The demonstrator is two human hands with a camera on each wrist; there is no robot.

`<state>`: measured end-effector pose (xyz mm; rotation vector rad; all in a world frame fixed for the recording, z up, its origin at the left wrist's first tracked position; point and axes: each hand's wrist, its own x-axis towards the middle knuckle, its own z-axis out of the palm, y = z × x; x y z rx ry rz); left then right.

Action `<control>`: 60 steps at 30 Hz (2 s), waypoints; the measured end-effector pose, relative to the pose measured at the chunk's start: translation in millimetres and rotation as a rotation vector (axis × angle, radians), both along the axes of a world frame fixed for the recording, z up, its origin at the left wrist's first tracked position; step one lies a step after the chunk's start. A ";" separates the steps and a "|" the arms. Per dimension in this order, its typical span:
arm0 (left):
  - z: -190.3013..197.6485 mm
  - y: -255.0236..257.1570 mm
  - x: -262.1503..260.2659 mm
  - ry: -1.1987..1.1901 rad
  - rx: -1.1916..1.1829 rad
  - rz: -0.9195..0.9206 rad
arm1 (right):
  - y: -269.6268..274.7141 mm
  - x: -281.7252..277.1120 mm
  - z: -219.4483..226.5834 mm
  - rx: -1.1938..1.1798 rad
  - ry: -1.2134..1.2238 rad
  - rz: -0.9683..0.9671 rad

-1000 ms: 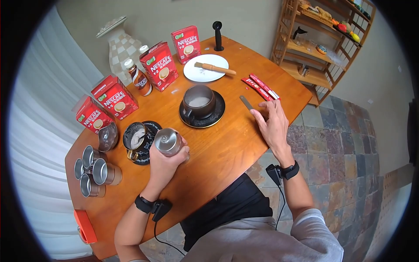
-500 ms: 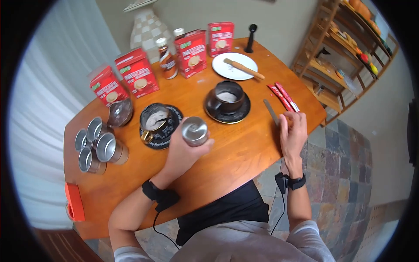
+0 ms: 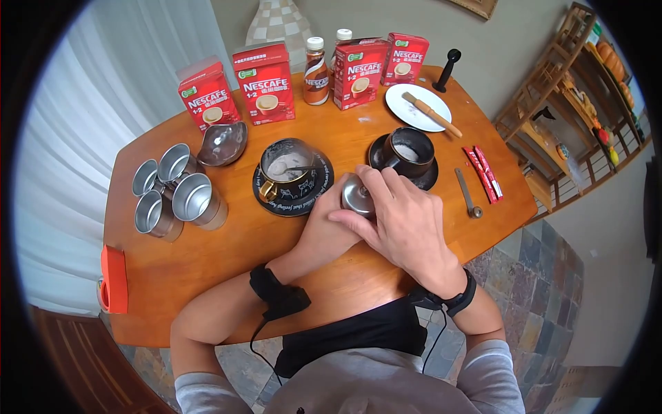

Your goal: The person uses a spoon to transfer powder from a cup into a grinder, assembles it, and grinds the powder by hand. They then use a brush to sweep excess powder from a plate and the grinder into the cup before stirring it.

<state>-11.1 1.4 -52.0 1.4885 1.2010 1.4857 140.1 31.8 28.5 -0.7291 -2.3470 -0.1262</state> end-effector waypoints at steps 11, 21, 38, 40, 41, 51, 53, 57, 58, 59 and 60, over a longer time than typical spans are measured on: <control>15.4 -4.9 1.3 -0.093 -0.019 -0.072 | 36.8 -5.1 2.4 -0.069 -0.045 0.279; 10.6 -2.7 -2.4 -0.093 -0.057 -0.126 | 37.0 2.6 44.8 -0.115 -0.426 0.353; 13.1 -0.1 -1.1 0.097 -0.030 -0.047 | 40.1 9.1 62.7 -0.200 -0.523 0.480; 14.8 -3.6 -0.8 -0.007 -0.029 -0.066 | 35.9 8.5 65.4 -0.175 -0.476 0.432; 15.1 -4.4 -0.4 -0.059 -0.028 -0.079 | 34.4 9.0 66.4 -0.162 -0.452 0.404; 20.0 -5.0 0.2 0.005 -0.055 -0.060 | 34.0 10.6 69.0 -0.208 -0.462 0.409; 17.2 -4.8 -0.8 -0.083 -0.021 -0.103 | 27.7 7.8 68.9 -0.249 -0.420 0.305; 16.5 -4.7 -1.3 0.004 -0.042 -0.068 | 28.6 6.4 66.1 -0.272 -0.494 0.359; 17.0 -5.2 0.1 0.014 -0.037 -0.049 | 29.5 7.3 67.3 -0.256 -0.497 0.389; 17.8 -5.5 1.2 0.023 -0.031 -0.031 | 30.4 8.2 68.7 -0.238 -0.500 0.418; 19.5 -5.3 1.2 0.015 -0.053 -0.042 | 31.4 8.6 69.9 -0.245 -0.495 0.412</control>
